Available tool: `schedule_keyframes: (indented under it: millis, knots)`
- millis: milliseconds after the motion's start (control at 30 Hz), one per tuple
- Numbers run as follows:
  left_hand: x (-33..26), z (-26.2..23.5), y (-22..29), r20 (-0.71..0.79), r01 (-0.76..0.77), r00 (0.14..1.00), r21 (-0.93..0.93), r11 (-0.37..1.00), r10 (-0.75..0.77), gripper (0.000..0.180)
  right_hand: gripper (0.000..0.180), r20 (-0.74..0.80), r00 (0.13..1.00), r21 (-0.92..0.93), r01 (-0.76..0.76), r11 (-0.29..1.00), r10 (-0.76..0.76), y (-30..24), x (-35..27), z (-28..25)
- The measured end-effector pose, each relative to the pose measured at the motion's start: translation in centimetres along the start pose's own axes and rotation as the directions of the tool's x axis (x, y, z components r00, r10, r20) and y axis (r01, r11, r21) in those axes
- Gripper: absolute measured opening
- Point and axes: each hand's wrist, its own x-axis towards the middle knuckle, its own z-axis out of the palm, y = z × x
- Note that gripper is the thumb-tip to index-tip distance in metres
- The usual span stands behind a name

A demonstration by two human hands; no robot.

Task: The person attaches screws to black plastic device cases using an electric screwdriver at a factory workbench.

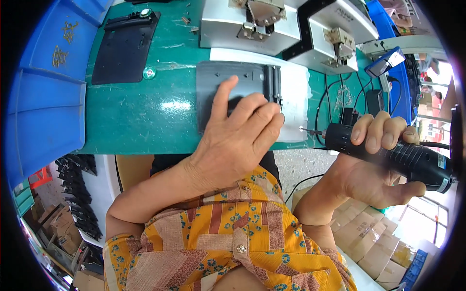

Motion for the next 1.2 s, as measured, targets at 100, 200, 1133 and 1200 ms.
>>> schedule_keyframes:
  millis: [100,200,1133,1200]
  knots:
    - [0.3,-0.6,0.0,0.019,-0.015,1.000,0.039,0.999,0.015,0.036,0.071,-0.037,0.999,-0.007,-0.013,1.000,0.013,0.2,-1.2,0.1]
    - [1.0,-1.4,-0.4,0.102,-0.049,0.994,0.018,0.999,0.047,0.037,0.075,0.022,1.000,-0.006,-0.008,1.000,0.008,0.9,-1.7,-0.2]
    - [0.8,-0.8,-2.2,0.133,0.053,0.991,-0.182,0.982,-0.029,0.037,0.078,0.233,0.972,-0.048,-0.029,0.998,0.039,2.6,-0.8,0.8]
    - [0.8,-0.7,-2.4,0.128,0.033,0.992,-0.169,0.985,-0.011,0.038,0.080,0.224,0.974,-0.069,-0.020,0.997,0.035,2.8,-0.8,1.2]
